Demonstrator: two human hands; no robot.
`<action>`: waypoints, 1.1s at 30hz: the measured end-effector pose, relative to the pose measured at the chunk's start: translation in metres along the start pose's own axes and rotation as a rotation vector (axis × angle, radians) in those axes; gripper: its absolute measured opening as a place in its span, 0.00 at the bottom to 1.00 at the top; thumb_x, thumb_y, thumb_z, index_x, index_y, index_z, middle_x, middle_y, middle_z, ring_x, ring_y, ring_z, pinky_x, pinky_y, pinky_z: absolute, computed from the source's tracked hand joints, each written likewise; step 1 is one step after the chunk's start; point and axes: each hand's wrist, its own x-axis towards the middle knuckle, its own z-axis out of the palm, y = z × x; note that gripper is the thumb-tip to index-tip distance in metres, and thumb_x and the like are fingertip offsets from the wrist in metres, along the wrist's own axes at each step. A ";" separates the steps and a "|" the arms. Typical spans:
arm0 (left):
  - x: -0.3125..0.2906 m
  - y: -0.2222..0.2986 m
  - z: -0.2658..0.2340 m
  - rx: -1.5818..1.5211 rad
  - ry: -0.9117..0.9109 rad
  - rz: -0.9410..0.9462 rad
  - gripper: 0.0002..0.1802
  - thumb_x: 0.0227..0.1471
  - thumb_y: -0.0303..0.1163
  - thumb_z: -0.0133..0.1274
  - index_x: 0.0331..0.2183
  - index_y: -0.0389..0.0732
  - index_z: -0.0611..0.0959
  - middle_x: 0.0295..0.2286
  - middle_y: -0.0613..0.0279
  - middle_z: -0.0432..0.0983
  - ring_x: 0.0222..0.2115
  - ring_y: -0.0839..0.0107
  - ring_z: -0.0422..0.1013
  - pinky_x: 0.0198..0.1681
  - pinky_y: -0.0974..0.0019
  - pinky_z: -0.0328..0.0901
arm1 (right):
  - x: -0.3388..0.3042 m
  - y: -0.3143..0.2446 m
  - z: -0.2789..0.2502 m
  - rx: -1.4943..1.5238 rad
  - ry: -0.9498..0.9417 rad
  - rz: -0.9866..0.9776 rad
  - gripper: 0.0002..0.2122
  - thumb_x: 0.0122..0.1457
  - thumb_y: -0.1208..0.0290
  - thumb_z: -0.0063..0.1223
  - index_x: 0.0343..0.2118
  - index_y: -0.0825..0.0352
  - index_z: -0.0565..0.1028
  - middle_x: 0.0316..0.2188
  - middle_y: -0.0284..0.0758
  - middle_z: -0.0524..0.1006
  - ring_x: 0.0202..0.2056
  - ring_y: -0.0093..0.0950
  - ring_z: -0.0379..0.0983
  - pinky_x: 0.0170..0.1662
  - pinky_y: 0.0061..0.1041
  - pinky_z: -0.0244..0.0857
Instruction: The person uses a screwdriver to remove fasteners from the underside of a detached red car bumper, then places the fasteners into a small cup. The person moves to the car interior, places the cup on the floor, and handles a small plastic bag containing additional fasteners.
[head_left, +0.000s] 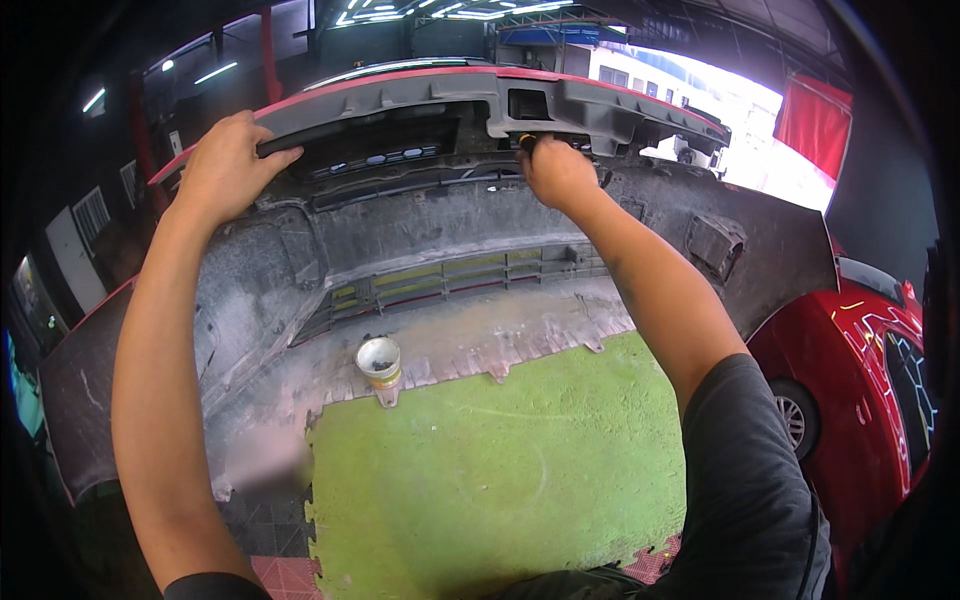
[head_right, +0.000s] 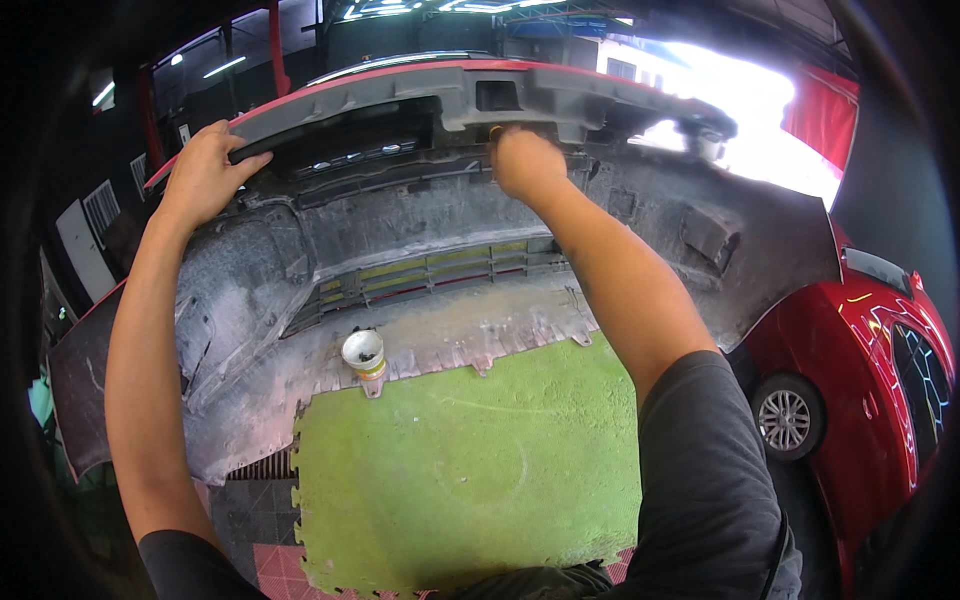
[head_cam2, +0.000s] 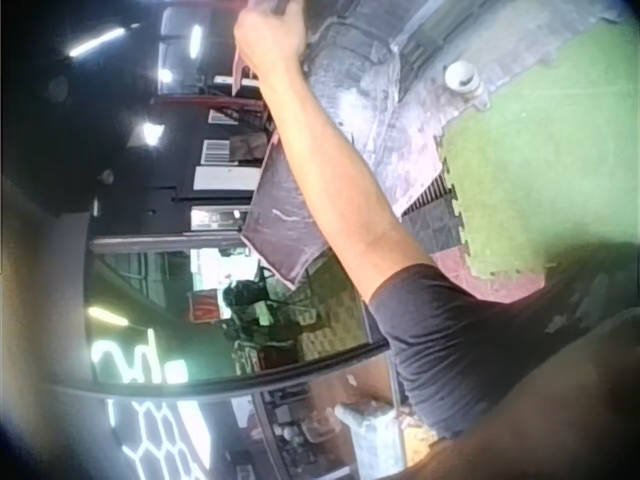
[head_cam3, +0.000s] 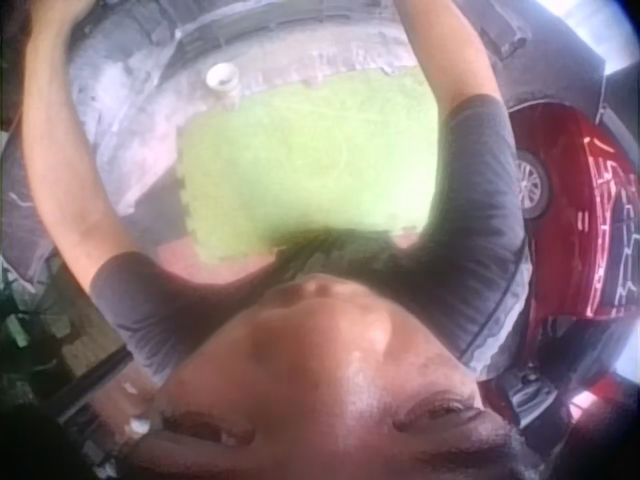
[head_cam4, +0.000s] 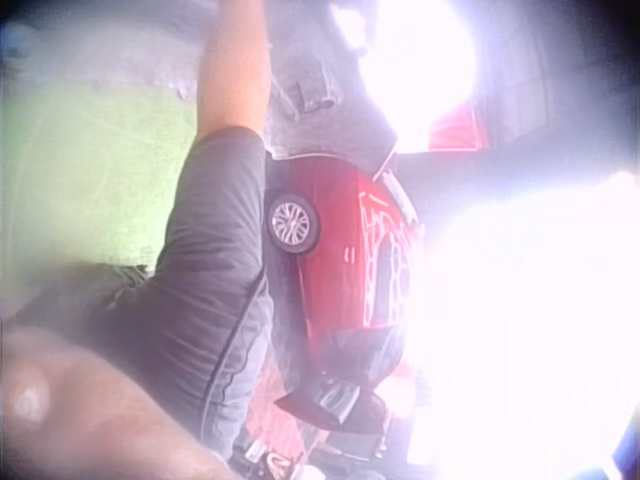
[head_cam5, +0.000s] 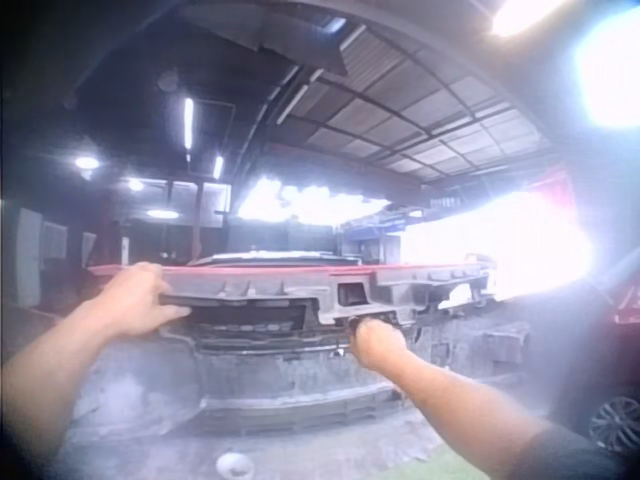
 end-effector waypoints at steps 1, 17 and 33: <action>0.000 -0.001 -0.001 0.004 -0.005 0.002 0.28 0.54 0.50 0.66 0.39 0.30 0.89 0.35 0.47 0.78 0.40 0.50 0.76 0.46 0.49 0.70 | -0.001 -0.004 -0.005 0.020 0.010 -0.021 0.20 0.70 0.58 0.47 0.45 0.74 0.80 0.40 0.57 0.83 0.44 0.49 0.82 0.47 0.44 0.74; -0.005 -0.011 -0.004 0.015 0.017 0.024 0.25 0.54 0.46 0.67 0.38 0.29 0.90 0.33 0.48 0.74 0.38 0.52 0.74 0.42 0.52 0.69 | 0.009 -0.016 -0.009 0.017 -0.017 -0.101 0.23 0.70 0.51 0.49 0.45 0.69 0.83 0.43 0.54 0.83 0.46 0.52 0.82 0.51 0.49 0.75; 0.000 -0.008 0.003 -0.036 0.006 -0.003 0.25 0.53 0.46 0.67 0.39 0.30 0.90 0.34 0.49 0.75 0.37 0.53 0.75 0.41 0.52 0.70 | 0.008 0.003 0.004 -0.012 0.050 -0.070 0.13 0.67 0.61 0.55 0.44 0.66 0.81 0.44 0.50 0.84 0.42 0.47 0.84 0.44 0.44 0.78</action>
